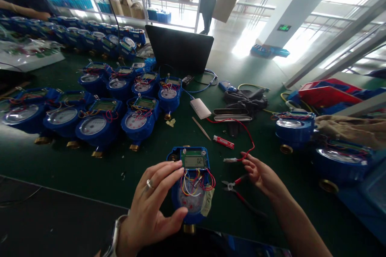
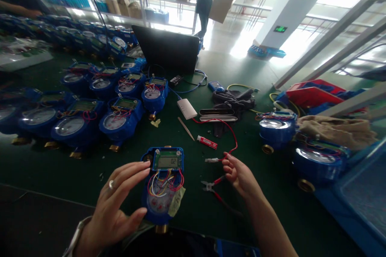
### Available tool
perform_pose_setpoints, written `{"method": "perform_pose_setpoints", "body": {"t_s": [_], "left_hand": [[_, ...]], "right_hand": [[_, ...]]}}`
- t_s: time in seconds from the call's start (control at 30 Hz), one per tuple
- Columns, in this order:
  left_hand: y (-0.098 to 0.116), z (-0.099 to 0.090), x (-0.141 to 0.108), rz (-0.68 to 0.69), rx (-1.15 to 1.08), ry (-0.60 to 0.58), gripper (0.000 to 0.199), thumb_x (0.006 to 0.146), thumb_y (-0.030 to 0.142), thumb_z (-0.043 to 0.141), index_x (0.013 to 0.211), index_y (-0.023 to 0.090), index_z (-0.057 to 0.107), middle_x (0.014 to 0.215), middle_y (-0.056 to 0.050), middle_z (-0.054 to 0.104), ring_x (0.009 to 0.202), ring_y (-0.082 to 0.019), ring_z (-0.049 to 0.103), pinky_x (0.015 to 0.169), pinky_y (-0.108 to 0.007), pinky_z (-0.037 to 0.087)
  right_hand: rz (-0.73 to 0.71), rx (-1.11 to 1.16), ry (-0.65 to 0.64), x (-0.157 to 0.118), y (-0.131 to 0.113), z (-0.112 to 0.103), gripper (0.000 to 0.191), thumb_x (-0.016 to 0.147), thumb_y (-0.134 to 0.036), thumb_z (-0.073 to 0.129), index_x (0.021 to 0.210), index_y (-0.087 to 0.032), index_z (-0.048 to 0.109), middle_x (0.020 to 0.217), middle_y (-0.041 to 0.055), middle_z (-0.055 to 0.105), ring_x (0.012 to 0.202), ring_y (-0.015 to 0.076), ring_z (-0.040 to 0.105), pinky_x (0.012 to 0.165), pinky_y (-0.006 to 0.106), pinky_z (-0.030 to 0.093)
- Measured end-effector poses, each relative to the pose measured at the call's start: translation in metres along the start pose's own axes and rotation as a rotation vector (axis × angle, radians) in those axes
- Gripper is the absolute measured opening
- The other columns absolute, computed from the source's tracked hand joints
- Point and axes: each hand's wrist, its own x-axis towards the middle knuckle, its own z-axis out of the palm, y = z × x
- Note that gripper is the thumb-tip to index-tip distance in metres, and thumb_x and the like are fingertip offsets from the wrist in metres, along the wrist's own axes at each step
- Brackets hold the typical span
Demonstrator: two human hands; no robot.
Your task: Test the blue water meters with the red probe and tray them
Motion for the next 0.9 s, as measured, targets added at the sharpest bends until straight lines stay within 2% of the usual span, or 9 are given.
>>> {"method": "perform_pose_setpoints", "body": {"t_s": [0.17,0.3,0.4,0.5,0.6,0.67,0.73,0.8,0.9], "left_hand": [[0.015,0.011,0.01,0.047,0.041,-0.122,0.064,0.097,0.06,0.039,0.133,0.008,0.049,0.134,-0.016,0.059,0.13,-0.026,0.048,0.108,-0.037,0.036],[0.029,0.018,0.014,0.113,0.047,-0.157,0.058,0.097,0.058,0.041,0.127,0.011,0.058,0.133,-0.011,0.063,0.128,-0.024,0.051,0.109,-0.036,0.033],[0.033,0.024,0.012,0.124,0.068,-0.162,0.052,0.098,0.054,0.044,0.125,0.014,0.061,0.132,-0.008,0.065,0.12,-0.023,0.056,0.106,-0.037,0.033],[0.034,0.033,0.007,0.117,0.079,-0.16,0.048,0.098,0.051,0.047,0.125,0.015,0.062,0.129,-0.005,0.067,0.116,-0.022,0.056,0.106,-0.037,0.032],[0.035,0.044,0.001,0.083,0.072,-0.077,0.032,0.097,0.037,0.057,0.119,0.016,0.065,0.125,-0.001,0.07,0.114,-0.019,0.057,0.11,-0.035,0.03],[0.036,0.051,-0.002,0.051,0.045,-0.012,0.024,0.095,0.028,0.061,0.115,0.016,0.067,0.121,0.001,0.072,0.113,-0.017,0.058,0.112,-0.032,0.029],[0.037,0.056,-0.004,0.02,0.017,0.037,0.02,0.095,0.025,0.061,0.111,0.017,0.069,0.117,0.002,0.073,0.11,-0.015,0.059,0.114,-0.03,0.029],[0.037,0.06,-0.005,0.003,0.003,0.067,0.019,0.095,0.025,0.06,0.108,0.018,0.07,0.115,0.003,0.074,0.108,-0.013,0.061,0.115,-0.029,0.028],[0.037,0.063,-0.006,-0.004,0.008,0.09,0.018,0.094,0.025,0.06,0.106,0.018,0.072,0.113,0.004,0.075,0.106,-0.012,0.061,0.117,-0.027,0.026]], "right_hand": [[-0.022,-0.074,-0.023,0.005,-0.006,0.022,0.03,0.071,-0.031,0.085,0.09,-0.014,0.071,0.058,-0.0048,0.057,0.037,0.0043,0.048,0.029,0.012,0.037],[-0.179,-0.145,-0.013,-0.009,-0.02,0.03,0.044,0.067,-0.053,0.084,0.091,-0.018,0.071,0.087,0.0014,0.068,0.057,0.0094,0.063,0.038,0.014,0.048],[-0.305,-0.193,-0.047,-0.022,-0.034,0.037,0.042,0.075,-0.059,0.075,0.09,-0.02,0.072,0.104,0.0052,0.07,0.072,0.0142,0.068,0.05,0.02,0.057],[-0.365,-0.179,-0.203,-0.036,-0.045,0.051,0.033,0.082,-0.054,0.071,0.084,-0.021,0.072,0.106,0.0061,0.072,0.079,0.0168,0.07,0.058,0.023,0.06],[-0.342,-0.142,-0.297,-0.05,-0.05,0.067,0.024,0.073,-0.039,0.084,0.079,-0.023,0.067,0.099,0.0026,0.074,0.074,0.0145,0.069,0.057,0.021,0.058],[-0.366,-0.215,-0.251,-0.057,-0.051,0.076,0.025,0.068,-0.028,0.088,0.08,-0.024,0.066,0.092,0.0013,0.074,0.069,0.0133,0.067,0.055,0.02,0.055],[-0.433,-0.368,-0.185,-0.061,-0.051,0.081,0.018,0.075,-0.024,0.081,0.089,-0.024,0.07,0.091,0.002,0.072,0.066,0.0127,0.064,0.055,0.021,0.053],[-0.55,-0.56,-0.158,-0.063,-0.051,0.082,0.015,0.082,-0.024,0.072,0.097,-0.023,0.073,0.095,0.0038,0.071,0.066,0.0132,0.064,0.056,0.023,0.054],[-0.765,-0.815,-0.197,-0.063,-0.052,0.082,0.013,0.085,-0.02,0.068,0.096,-0.023,0.074,0.096,0.0053,0.071,0.074,0.0171,0.068,0.06,0.024,0.057]]}}
